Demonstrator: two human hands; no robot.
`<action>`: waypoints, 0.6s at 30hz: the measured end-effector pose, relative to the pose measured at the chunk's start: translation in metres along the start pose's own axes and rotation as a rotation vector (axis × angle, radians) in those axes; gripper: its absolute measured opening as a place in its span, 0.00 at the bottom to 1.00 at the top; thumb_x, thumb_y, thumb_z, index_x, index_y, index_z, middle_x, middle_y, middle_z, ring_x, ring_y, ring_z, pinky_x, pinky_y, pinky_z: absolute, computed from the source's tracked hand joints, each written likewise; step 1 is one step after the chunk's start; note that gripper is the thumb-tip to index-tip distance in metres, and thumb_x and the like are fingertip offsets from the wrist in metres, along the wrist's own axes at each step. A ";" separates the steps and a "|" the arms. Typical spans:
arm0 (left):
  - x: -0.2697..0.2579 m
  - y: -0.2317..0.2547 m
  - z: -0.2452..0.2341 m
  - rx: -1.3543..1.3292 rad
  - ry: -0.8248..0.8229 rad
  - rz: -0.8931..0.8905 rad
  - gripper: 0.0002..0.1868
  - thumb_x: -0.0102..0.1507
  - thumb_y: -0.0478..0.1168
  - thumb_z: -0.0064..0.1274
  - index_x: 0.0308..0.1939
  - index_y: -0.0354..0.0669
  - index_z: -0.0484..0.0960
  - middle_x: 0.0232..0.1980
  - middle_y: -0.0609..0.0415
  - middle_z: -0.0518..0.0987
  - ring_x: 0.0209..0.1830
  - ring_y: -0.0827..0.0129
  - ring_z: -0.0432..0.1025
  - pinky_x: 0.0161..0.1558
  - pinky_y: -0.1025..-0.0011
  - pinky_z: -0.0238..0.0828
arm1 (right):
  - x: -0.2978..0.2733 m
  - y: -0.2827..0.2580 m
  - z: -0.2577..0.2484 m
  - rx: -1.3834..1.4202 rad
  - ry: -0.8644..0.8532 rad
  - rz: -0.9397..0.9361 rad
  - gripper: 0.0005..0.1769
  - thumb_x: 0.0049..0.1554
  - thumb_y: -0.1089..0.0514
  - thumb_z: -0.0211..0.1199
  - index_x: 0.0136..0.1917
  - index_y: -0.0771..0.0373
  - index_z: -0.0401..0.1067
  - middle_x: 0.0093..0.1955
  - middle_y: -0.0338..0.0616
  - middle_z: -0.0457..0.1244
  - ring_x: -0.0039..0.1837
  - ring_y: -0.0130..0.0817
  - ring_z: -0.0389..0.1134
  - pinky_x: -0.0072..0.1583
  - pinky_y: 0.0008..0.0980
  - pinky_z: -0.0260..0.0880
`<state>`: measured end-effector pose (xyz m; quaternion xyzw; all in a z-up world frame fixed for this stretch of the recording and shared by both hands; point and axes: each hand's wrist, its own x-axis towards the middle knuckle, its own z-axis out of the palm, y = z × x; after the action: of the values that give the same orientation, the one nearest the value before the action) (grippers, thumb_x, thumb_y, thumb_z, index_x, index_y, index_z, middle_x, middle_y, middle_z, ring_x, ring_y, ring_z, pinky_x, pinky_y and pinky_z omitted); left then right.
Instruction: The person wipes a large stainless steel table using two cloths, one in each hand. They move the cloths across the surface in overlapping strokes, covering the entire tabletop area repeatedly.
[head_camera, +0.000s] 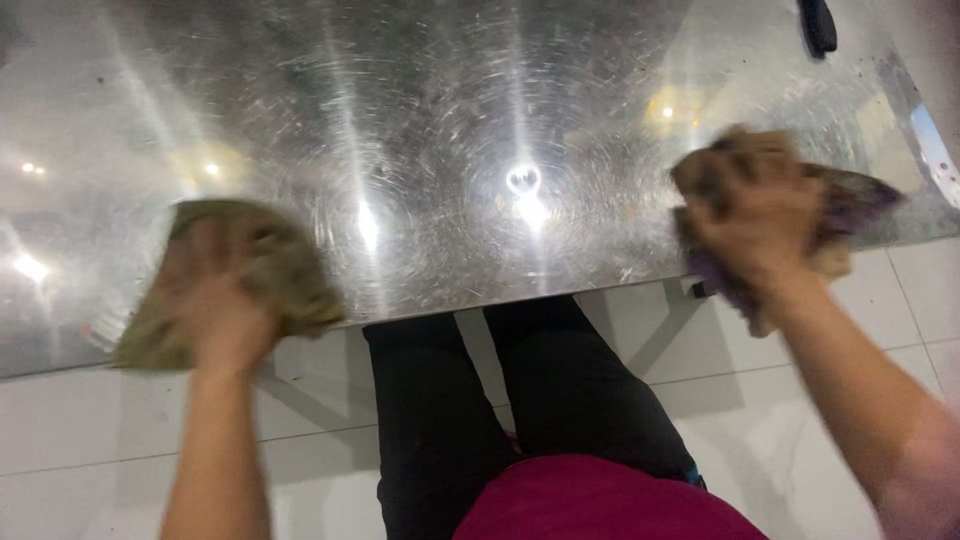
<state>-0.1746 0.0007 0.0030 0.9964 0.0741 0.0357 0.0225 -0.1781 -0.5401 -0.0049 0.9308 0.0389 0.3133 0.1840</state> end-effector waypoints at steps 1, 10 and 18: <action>0.004 0.027 -0.005 -0.107 -0.028 0.070 0.41 0.53 0.42 0.42 0.72 0.58 0.52 0.75 0.43 0.48 0.70 0.39 0.45 0.61 0.44 0.44 | 0.018 -0.029 -0.024 0.072 -0.017 -0.038 0.24 0.51 0.36 0.63 0.59 0.44 0.75 0.63 0.42 0.65 0.66 0.49 0.60 0.49 0.46 0.60; -0.012 0.162 0.003 -0.147 -0.035 0.497 0.47 0.51 0.61 0.56 0.72 0.62 0.55 0.76 0.50 0.49 0.74 0.40 0.43 0.65 0.34 0.33 | 0.059 -0.117 -0.040 0.501 -0.001 -0.270 0.27 0.53 0.39 0.57 0.64 0.47 0.70 0.63 0.42 0.60 0.61 0.48 0.63 0.50 0.46 0.60; 0.034 0.007 -0.003 -0.056 -0.018 0.101 0.45 0.50 0.64 0.48 0.71 0.69 0.52 0.77 0.58 0.46 0.74 0.49 0.39 0.65 0.40 0.34 | 0.039 -0.022 0.032 0.330 -0.099 -0.061 0.31 0.56 0.40 0.58 0.69 0.51 0.72 0.73 0.48 0.60 0.69 0.56 0.59 0.61 0.60 0.54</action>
<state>-0.1399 -0.0005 0.0090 0.9981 0.0223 0.0301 0.0493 -0.1264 -0.5224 -0.0142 0.9611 0.1089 0.2507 0.0396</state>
